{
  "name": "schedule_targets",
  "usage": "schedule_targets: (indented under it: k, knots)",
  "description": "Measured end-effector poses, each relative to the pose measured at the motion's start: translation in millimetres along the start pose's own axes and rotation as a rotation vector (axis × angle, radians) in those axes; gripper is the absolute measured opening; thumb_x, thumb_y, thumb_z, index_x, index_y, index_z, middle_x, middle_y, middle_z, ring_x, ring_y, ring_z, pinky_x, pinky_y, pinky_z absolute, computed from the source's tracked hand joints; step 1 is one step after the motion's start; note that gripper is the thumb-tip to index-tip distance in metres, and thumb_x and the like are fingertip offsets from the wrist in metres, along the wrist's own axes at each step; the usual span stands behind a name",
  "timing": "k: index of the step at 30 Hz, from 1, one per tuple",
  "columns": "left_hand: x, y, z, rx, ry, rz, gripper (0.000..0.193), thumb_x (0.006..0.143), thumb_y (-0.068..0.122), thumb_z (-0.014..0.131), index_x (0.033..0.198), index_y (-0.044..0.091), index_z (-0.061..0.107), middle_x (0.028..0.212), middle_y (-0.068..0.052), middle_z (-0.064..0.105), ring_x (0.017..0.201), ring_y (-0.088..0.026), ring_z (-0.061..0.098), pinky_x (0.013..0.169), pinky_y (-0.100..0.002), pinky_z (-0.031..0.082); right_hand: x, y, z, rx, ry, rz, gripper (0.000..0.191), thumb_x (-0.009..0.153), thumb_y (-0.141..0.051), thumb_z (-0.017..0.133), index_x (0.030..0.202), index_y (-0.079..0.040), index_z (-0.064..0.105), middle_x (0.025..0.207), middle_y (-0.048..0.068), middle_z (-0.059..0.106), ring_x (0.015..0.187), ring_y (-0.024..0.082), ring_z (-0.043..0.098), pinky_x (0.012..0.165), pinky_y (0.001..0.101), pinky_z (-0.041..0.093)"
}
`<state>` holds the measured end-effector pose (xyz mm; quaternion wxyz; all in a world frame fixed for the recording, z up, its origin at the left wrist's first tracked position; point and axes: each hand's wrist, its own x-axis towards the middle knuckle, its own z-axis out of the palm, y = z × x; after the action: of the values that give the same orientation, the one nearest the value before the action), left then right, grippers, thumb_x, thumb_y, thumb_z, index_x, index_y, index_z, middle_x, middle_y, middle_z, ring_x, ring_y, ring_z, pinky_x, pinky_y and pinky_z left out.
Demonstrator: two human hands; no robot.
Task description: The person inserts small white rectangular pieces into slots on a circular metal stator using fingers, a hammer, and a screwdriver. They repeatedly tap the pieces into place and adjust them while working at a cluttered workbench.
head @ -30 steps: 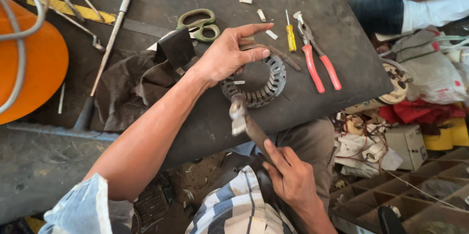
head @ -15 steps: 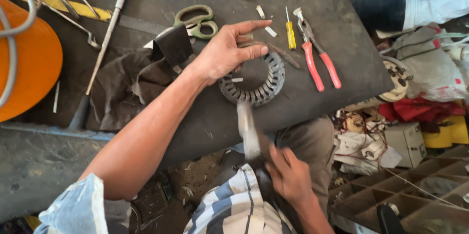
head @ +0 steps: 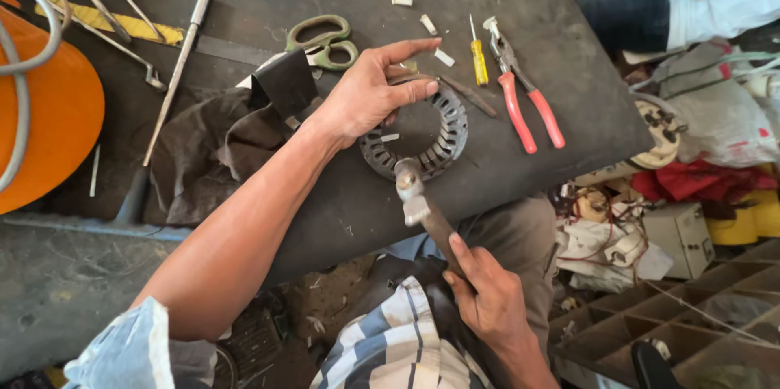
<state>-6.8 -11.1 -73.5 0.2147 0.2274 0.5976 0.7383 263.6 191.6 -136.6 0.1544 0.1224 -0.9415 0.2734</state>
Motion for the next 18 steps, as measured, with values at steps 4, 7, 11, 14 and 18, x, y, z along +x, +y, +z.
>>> schedule_targets:
  k: [4,7,11,14,18]
  knots:
    - [0.3,3.4,2.7,0.021,-0.002,0.032,0.063,0.089,0.014,0.079,0.148,0.016,0.056,0.110,-0.004,0.077,0.057,0.001,0.045,0.046,-0.019,0.041,-3.9,4.0,2.1,-0.028,0.053,-0.114,0.059,0.081,-0.006,0.078,0.136,-0.007,0.057,0.093,0.015,0.064,0.067,0.030,0.065,0.057,0.0370,0.052]
    - [-2.6,4.5,3.3,0.051,0.026,0.012,0.062,0.091,0.013,0.078,0.149,0.016,0.058,0.102,-0.005,0.074,0.058,0.001,0.044,0.046,-0.020,0.039,-7.9,6.8,2.5,-0.026,0.017,0.031,0.063,0.081,-0.003,0.079,0.140,-0.007,0.058,0.086,0.015,0.061,0.062,0.032,0.061,0.055,0.0385,0.051]
    - [-3.3,4.5,1.7,0.007,-0.002,0.024,0.061,0.091,0.013,0.078,0.149,0.014,0.058,0.096,-0.002,0.073,0.057,0.001,0.045,0.046,-0.020,0.039,-9.5,12.4,3.4,0.053,0.031,0.032,0.068,0.082,-0.003,0.078,0.145,-0.007,0.053,0.086,0.011,0.065,0.060,0.027,0.064,0.054,0.0369,0.051]
    - [-2.0,2.8,2.4,-0.005,-0.004,0.005,0.062,0.090,0.014,0.078,0.147,0.015,0.056,0.100,0.003,0.077,0.057,0.002,0.046,0.046,-0.019,0.040,-9.5,14.9,3.3,0.010,0.175,-0.222,0.069,0.087,-0.004,0.074,0.150,-0.013,0.046,0.097,0.015,0.063,0.071,0.029,0.064,0.060,0.0340,0.052]
    - [-1.6,0.5,2.0,0.067,0.037,0.035,0.058,0.093,0.014,0.077,0.148,0.012,0.059,0.095,-0.001,0.074,0.057,0.001,0.046,0.047,-0.020,0.040,-10.1,14.1,2.1,0.004,0.086,0.084,0.069,0.085,-0.001,0.075,0.149,-0.010,0.050,0.090,0.015,0.064,0.068,0.030,0.062,0.061,0.0337,0.052]
